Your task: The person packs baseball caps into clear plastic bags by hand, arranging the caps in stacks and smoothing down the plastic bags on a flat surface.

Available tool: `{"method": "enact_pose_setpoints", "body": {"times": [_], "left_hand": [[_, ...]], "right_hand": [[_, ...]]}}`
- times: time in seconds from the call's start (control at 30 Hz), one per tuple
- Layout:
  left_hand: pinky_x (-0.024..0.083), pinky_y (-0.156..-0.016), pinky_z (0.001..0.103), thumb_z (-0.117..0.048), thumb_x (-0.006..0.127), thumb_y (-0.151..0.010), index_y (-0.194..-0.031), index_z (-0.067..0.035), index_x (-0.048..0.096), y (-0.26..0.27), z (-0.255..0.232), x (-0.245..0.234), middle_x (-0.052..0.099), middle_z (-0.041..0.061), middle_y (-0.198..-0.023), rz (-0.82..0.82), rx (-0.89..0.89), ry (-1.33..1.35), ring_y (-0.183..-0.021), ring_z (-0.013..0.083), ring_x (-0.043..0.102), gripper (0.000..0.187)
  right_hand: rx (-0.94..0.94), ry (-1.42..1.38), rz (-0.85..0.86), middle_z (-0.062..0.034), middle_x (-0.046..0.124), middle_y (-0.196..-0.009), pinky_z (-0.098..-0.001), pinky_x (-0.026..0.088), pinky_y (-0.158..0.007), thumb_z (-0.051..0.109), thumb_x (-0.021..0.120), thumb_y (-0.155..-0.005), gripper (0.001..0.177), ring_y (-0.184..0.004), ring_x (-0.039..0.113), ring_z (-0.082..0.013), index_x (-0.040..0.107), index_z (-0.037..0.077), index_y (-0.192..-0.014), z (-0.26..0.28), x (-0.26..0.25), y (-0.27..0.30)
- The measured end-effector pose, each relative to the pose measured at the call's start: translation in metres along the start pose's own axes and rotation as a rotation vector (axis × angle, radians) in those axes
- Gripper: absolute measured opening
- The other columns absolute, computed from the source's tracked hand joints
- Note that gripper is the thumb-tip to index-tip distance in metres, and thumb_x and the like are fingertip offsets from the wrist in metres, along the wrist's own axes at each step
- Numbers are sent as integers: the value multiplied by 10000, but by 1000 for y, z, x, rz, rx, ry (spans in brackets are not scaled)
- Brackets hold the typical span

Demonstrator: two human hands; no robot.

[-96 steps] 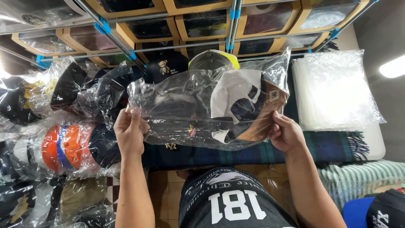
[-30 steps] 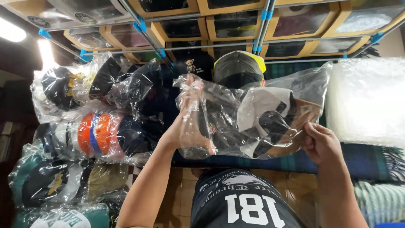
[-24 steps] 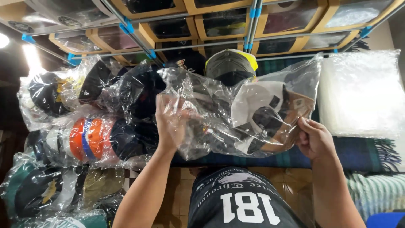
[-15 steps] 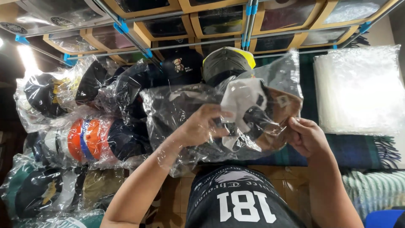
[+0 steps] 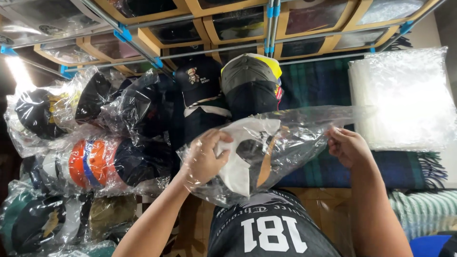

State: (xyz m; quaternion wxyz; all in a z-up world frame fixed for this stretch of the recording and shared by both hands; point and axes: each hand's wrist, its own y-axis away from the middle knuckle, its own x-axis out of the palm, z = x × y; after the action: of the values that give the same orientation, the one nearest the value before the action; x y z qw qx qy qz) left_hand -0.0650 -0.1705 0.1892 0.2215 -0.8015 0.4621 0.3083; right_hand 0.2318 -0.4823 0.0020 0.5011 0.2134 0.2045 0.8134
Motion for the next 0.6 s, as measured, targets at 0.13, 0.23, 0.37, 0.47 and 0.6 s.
{"method": "enact_pose_setpoints", "body": {"times": [0.13, 0.23, 0.37, 0.47, 0.6], "left_hand": [[566, -946, 449, -46, 700, -865, -1233, -89, 669, 15, -13, -11, 674, 154, -1218, 101, 389, -83, -1145, 376, 662, 371], [563, -947, 509, -5, 686, -864, -1221, -26, 669, 20, -23, -24, 666, 243, -1244, 157, 439, -35, -1136, 450, 650, 358], [583, -908, 446, 40, 565, -943, -1042, 60, 745, 38, 40, -17, 694, 284, -1215, 96, 352, 0, -1096, 423, 688, 206], [578, -927, 415, 93, 573, -835, -1263, -166, 756, 52, 47, -31, 706, 181, -1284, -135, -4, 222, -1175, 362, 673, 532], [370, -439, 176, 57, 522, -851, -1340, -62, 653, 61, 49, -64, 673, 114, -1385, -289, -281, 288, -538, 21, 484, 520]], "right_hand": [[49, 7, -124, -114, 585, -695, -329, 569, -484, 149, 619, -1036, 96, -500, 606, -149, 605, 54, -1027, -41, -51, -95], [11, 6, -177, -109, 588, -683, -362, 584, -487, 133, 658, -992, 50, -490, 606, -166, 635, 89, -986, -18, -62, -127], [-99, -47, -201, -135, 561, -700, -298, 578, -517, -3, 734, -887, 142, -520, 581, -175, 618, 51, -950, 2, -112, -178], [-20, 97, -241, -20, 596, -763, -246, 545, -512, 197, 721, -1006, 126, -571, 559, -62, 626, 174, -928, 32, -125, -179], [200, 212, -137, 177, 374, -669, -144, 231, -494, 491, 629, -1062, 235, -516, 276, 36, 514, 344, -919, 63, -147, -201]]}}
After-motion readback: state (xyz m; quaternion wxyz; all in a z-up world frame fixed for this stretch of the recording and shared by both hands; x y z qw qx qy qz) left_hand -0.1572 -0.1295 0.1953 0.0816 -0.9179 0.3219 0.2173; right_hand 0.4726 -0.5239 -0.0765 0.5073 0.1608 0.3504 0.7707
